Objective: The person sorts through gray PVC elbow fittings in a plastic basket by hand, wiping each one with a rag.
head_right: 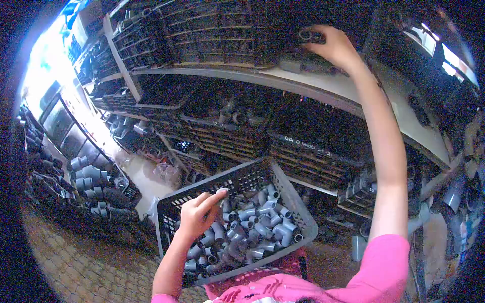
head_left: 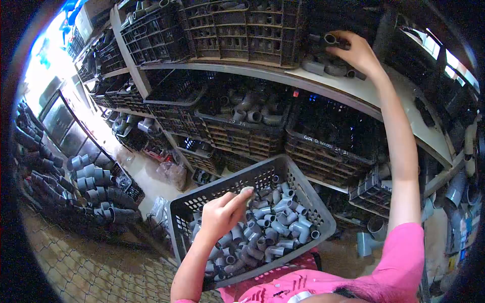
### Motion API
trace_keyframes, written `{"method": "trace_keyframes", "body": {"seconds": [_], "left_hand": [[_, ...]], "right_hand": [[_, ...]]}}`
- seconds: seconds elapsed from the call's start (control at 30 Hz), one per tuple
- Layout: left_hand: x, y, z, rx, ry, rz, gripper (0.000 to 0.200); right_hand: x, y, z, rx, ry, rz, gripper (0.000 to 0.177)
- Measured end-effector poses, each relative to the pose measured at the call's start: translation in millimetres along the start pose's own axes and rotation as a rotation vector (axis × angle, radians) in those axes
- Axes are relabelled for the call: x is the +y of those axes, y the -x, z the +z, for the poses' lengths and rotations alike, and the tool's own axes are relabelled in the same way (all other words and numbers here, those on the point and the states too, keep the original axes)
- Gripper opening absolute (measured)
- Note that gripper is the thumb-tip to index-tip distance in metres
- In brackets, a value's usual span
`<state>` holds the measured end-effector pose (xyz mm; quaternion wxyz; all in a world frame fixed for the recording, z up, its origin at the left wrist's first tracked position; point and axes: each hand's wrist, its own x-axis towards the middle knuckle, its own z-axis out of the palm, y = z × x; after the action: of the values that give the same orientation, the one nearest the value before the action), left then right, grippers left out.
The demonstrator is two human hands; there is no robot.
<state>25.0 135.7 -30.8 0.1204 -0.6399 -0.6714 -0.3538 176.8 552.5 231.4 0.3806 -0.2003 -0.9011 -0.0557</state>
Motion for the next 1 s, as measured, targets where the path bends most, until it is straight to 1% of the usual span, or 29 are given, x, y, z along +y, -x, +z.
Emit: {"method": "trace_keyframes", "body": {"seconds": [0.1, 0.17, 0.3, 0.33, 0.37, 0.4, 0.43, 0.5, 0.53, 0.57, 0.63, 0.67, 0.7, 0.73, 0.77, 0.8, 0.83, 0.87, 0.9, 0.97, 1.0], "left_hand": [[2, 0, -1, -0.045, -0.068, -0.014, 0.048], [1, 2, 1, -0.024, -0.093, -0.043, 0.047], [-7, 4, -3, 0.06, -0.126, -0.108, 0.046], [-11, 4, -3, 0.102, -0.113, -0.112, 0.046], [-16, 4, -2, 0.128, -0.107, -0.127, 0.044], [-19, 4, -2, 0.14, -0.089, -0.165, 0.043], [-21, 5, -2, 0.146, -0.07, -0.213, 0.042], [-28, 6, -2, 0.206, -0.005, -0.232, 0.04], [-31, 8, 1, 0.251, -0.019, -0.243, 0.04], [-36, 8, 4, 0.298, -0.037, -0.247, 0.039], [-37, 8, 1, 0.326, -0.088, -0.296, 0.039], [-36, 9, -2, 0.293, -0.084, -0.37, 0.039], [-35, 10, -4, 0.261, -0.083, -0.441, 0.04], [-37, 11, -4, 0.281, -0.057, -0.442, 0.039], [-39, 11, 0, 0.314, -0.08, -0.419, 0.038], [-38, 11, 1, 0.29, -0.096, -0.457, 0.038], [-36, 11, 1, 0.267, -0.112, -0.492, 0.038], [-35, 12, 2, 0.26, -0.11, -0.483, 0.038], [-35, 13, 2, 0.252, -0.108, -0.471, 0.037], [-37, 12, 3, 0.245, -0.094, -0.448, 0.037], [-38, 13, 4, 0.244, -0.079, -0.44, 0.036]], "right_hand": [[32, -18, 19, -0.056, 0.382, 0.013, 0.052], [59, -30, 27, -0.097, 0.379, 0.06, 0.053], [37, -39, 24, -0.24, 0.277, 0.164, 0.061], [31, -47, 17, -0.394, 0.202, 0.127, 0.071], [15, -41, 14, -0.332, 0.342, 0.208, 0.075], [20, -41, 12, -0.261, 0.338, 0.116, 0.074], [58, -60, 25, -0.285, 0.478, 0.145, 0.07], [-1, -32, -4, -0.084, 0.348, 0.026, 0.06], [-45, -1, -11, 0.112, 0.237, 0.016, 0.058], [-82, 23, -7, 0.063, 0.218, 0.04, 0.057], [-155, 71, 1, -0.034, 0.184, 0.089, 0.056], [-186, 94, 15, -0.098, 0.165, 0.017, 0.051], [-205, 114, 29, -0.331, 0.047, -0.058, 0.046], [-226, 135, 46, -0.455, 0.085, -0.118, 0.038], [-224, 153, 83, -0.632, 0.095, -0.249, 0.034], [-229, 167, 114, -0.916, 0.119, -0.286, 0.03], [-223, 185, 148, -1.049, 0.089, -0.34, 0.025], [-215, 202, 184, -1.205, 0.099, -0.386, 0.022], [-211, 216, 208, -1.311, 0.16, -0.388, 0.022], [-195, 250, 258, -1.386, 0.201, -0.34, 0.027], [-189, 266, 273, -1.337, 0.152, -0.341, 0.028]]}}
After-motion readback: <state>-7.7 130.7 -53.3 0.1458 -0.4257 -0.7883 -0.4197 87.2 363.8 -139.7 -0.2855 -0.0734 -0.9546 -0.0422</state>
